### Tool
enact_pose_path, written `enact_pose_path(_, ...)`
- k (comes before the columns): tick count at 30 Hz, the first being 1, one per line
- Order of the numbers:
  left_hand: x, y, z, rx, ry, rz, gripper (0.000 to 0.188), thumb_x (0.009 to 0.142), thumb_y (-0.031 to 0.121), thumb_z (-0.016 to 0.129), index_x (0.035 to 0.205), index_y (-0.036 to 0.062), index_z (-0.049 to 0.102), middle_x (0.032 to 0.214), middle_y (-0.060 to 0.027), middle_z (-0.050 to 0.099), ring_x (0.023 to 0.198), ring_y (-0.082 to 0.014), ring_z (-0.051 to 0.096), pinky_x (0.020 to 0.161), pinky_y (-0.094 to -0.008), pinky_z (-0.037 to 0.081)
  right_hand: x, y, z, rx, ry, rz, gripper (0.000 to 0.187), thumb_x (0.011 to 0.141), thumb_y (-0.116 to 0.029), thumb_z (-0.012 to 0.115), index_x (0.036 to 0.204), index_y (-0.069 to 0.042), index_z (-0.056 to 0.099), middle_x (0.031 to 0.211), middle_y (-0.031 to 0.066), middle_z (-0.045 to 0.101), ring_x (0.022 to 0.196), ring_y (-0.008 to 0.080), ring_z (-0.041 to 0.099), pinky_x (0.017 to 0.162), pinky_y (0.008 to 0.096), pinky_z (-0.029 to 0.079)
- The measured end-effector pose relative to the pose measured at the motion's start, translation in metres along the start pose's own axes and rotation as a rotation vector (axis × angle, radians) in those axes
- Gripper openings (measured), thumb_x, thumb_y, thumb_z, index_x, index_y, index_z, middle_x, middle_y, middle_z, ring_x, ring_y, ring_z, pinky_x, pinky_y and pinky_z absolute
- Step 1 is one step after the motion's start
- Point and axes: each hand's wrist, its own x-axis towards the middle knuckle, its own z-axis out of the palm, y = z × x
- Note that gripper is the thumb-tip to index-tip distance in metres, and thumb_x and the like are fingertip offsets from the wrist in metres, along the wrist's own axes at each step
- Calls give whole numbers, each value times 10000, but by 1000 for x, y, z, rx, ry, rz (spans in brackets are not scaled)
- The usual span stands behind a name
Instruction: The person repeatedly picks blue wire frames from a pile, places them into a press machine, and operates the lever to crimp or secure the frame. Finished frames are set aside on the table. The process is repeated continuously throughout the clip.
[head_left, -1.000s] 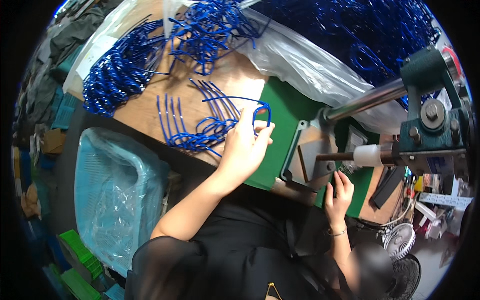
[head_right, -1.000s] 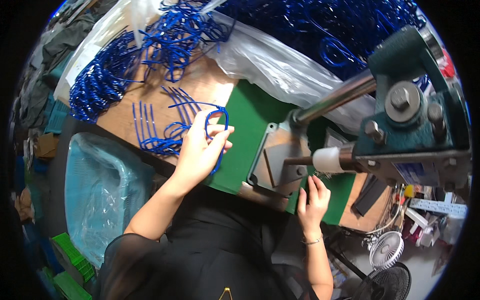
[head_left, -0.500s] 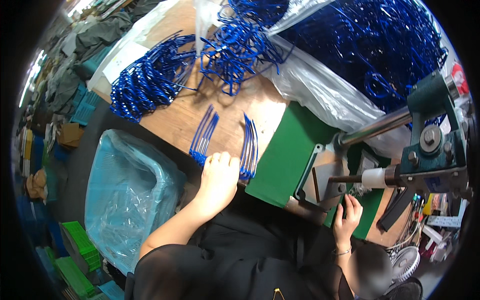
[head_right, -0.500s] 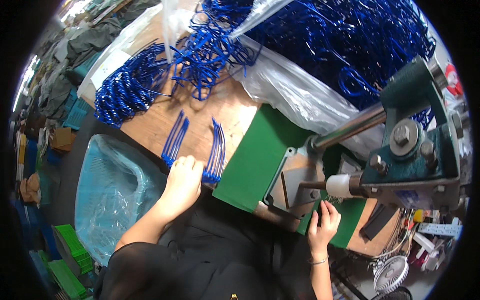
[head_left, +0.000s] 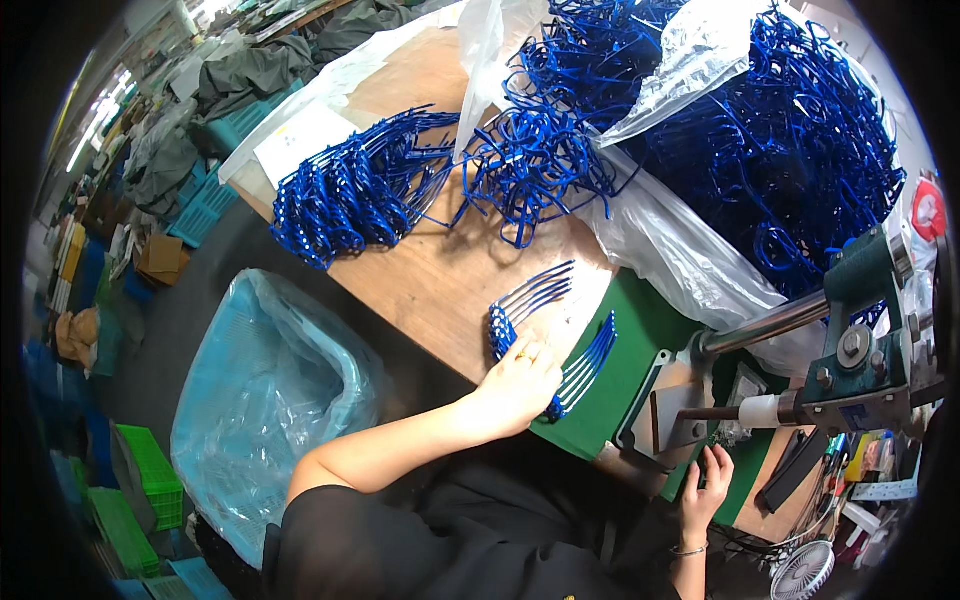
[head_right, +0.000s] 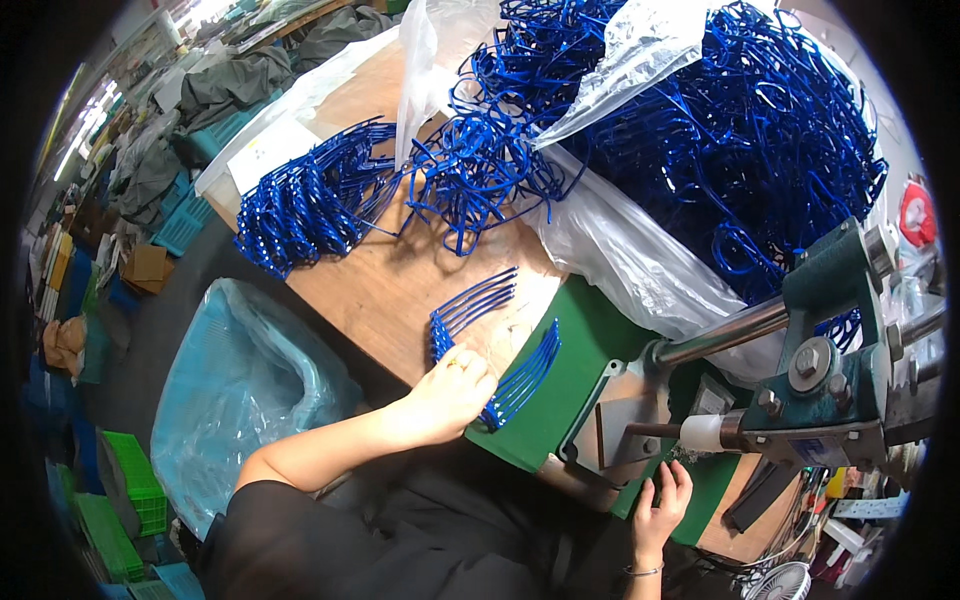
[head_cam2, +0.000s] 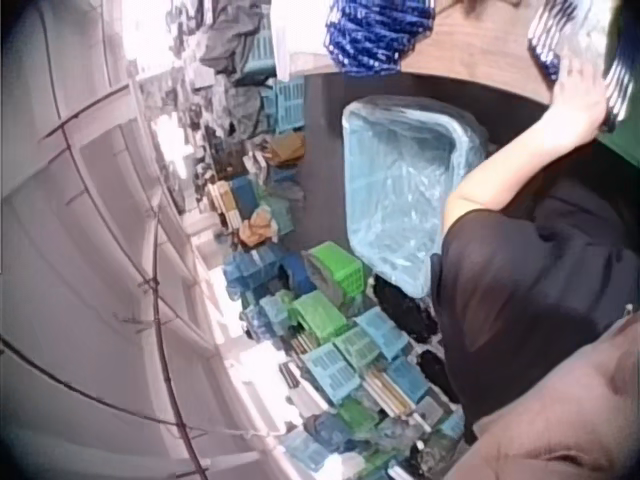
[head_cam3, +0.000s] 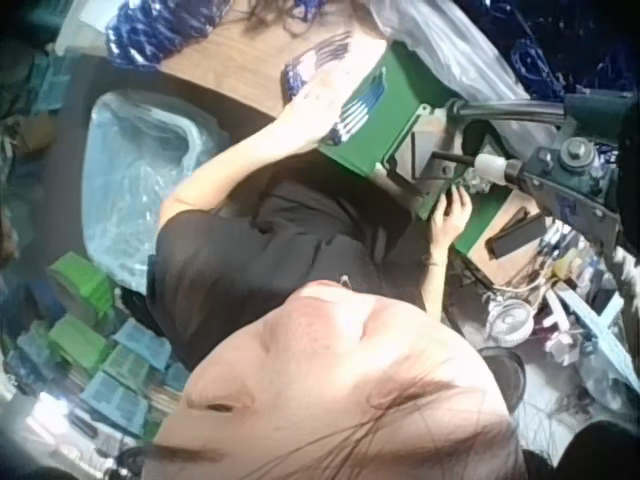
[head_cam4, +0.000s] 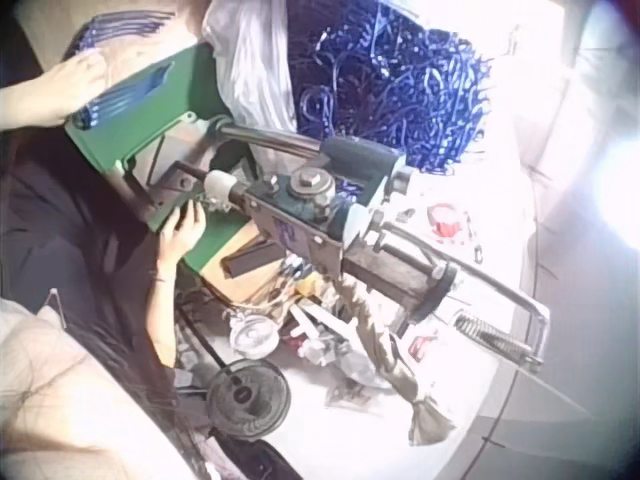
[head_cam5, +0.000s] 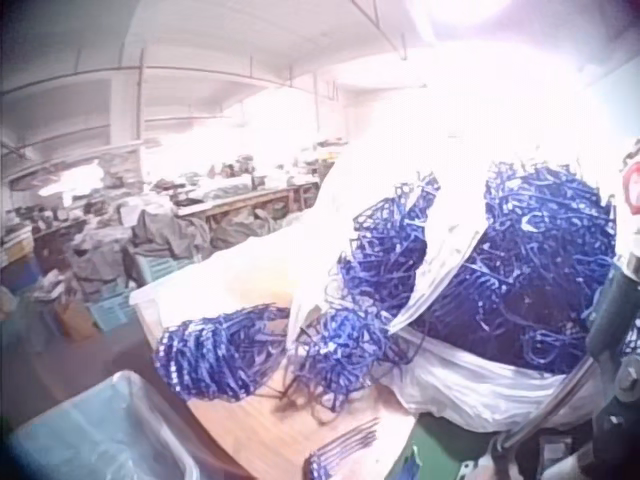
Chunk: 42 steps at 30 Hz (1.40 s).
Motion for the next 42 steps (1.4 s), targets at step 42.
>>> enact_pose_path(42,20,-295,-55,729,-188,-692,264,860,160,427,1005,72,630,1105,-70,565,1201,-207,408,1061,-561,107,224,-219,186,-322,-126,-879,132,693,-194,635,741,-74,611,798,105,580,935,280,539,1067,452,243)
